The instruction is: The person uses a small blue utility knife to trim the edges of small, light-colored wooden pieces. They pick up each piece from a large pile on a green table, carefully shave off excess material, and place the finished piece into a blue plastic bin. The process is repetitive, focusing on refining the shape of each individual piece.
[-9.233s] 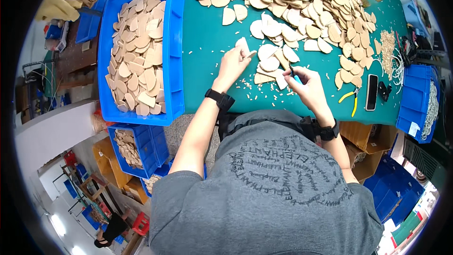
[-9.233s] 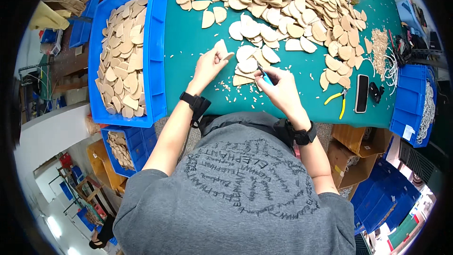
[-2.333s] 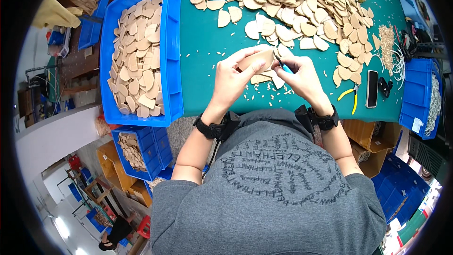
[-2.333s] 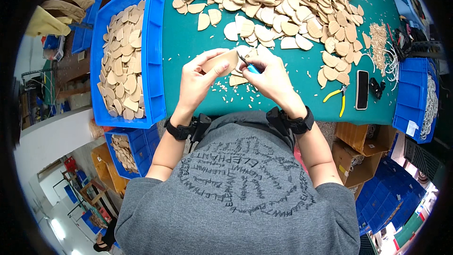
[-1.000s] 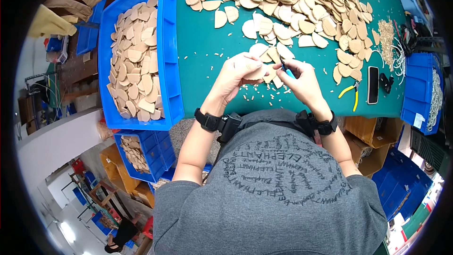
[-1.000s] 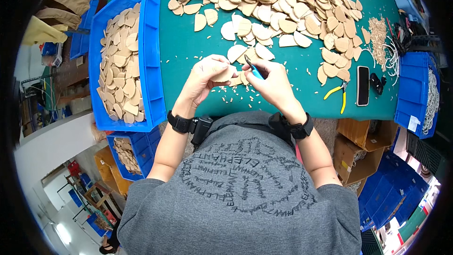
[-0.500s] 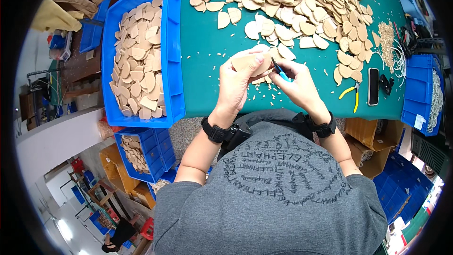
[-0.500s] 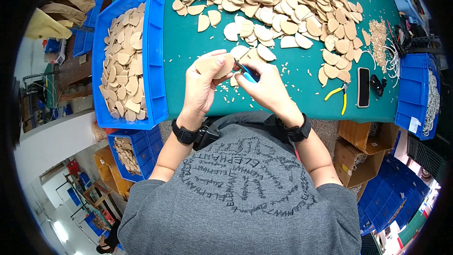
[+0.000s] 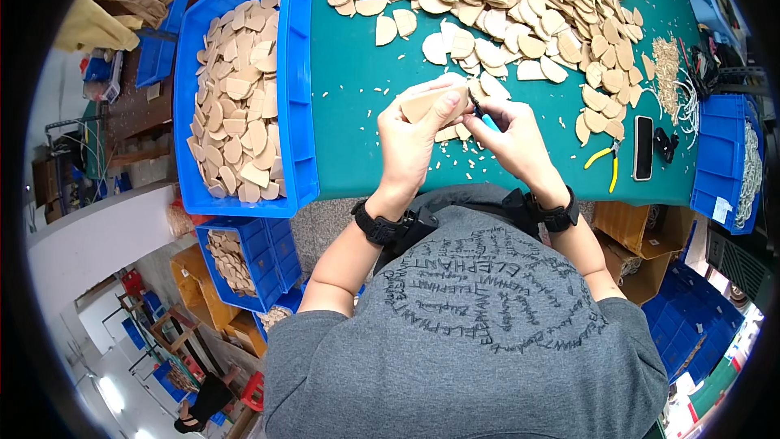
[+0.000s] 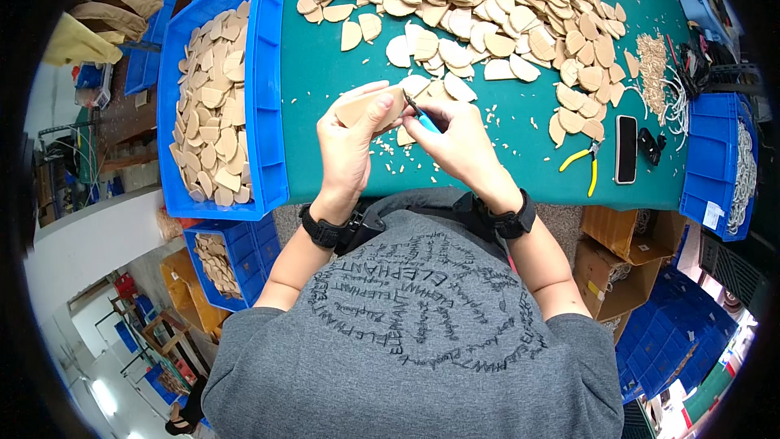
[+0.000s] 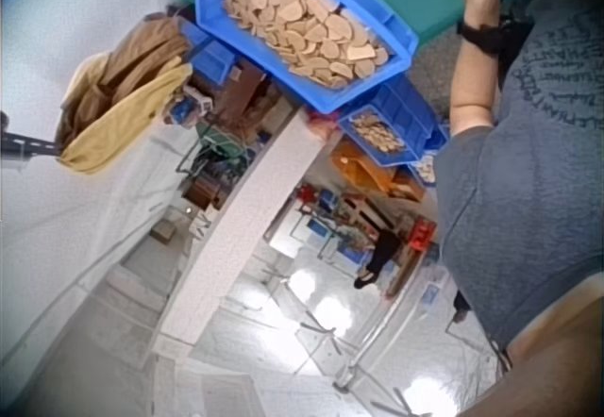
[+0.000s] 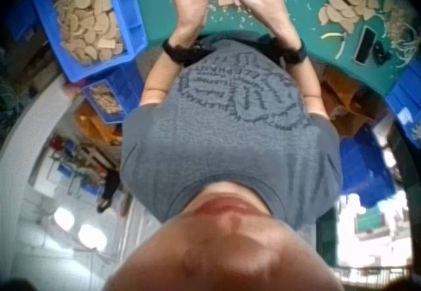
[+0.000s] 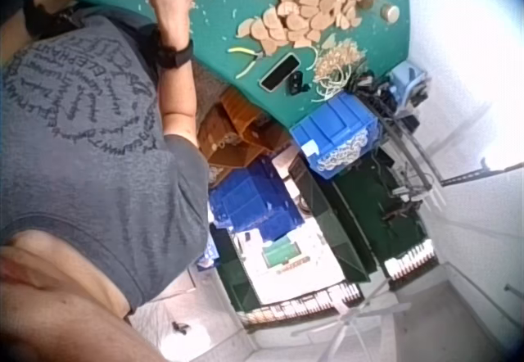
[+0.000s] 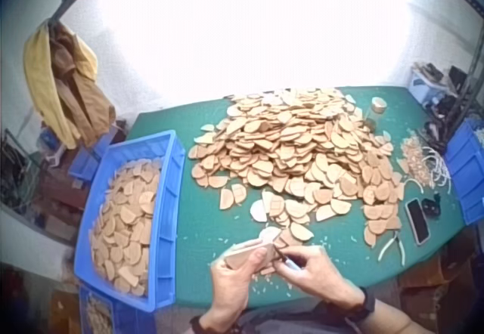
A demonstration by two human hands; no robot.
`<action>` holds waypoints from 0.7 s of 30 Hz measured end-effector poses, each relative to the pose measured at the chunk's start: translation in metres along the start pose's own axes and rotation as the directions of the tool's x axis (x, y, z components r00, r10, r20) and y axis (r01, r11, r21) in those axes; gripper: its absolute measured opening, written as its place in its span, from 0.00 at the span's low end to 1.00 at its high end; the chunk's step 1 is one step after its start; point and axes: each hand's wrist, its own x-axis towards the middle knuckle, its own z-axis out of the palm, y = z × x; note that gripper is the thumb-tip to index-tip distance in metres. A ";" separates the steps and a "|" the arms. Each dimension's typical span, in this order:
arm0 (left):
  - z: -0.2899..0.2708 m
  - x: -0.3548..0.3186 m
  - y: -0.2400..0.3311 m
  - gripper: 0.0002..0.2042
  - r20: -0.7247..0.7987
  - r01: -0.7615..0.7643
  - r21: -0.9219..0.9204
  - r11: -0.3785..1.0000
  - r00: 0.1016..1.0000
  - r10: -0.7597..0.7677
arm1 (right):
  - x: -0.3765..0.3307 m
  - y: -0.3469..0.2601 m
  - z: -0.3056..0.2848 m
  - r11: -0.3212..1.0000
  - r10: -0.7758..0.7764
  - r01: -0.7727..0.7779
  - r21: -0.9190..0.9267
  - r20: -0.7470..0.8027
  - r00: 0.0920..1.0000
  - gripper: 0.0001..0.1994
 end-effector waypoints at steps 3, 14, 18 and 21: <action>0.001 0.000 0.000 0.17 -0.013 -0.012 0.009 1.000 1.000 0.012 | 0.001 0.000 0.000 1.000 -0.007 0.007 -0.027 0.005 1.000 0.09; -0.012 0.005 -0.008 0.16 -0.070 0.030 -0.051 0.998 0.997 -0.033 | 0.012 0.001 0.001 0.997 -0.033 0.028 -0.071 -0.064 0.997 0.07; -0.053 0.020 0.010 0.17 -0.238 -0.188 -0.013 0.982 0.955 0.179 | 0.017 0.015 -0.016 1.000 0.018 -0.018 -0.014 -0.036 0.999 0.07; -0.128 0.051 0.040 0.20 -0.550 -0.475 -0.244 0.845 0.786 0.283 | 0.016 0.020 -0.030 0.999 0.032 -0.030 0.023 -0.074 0.997 0.07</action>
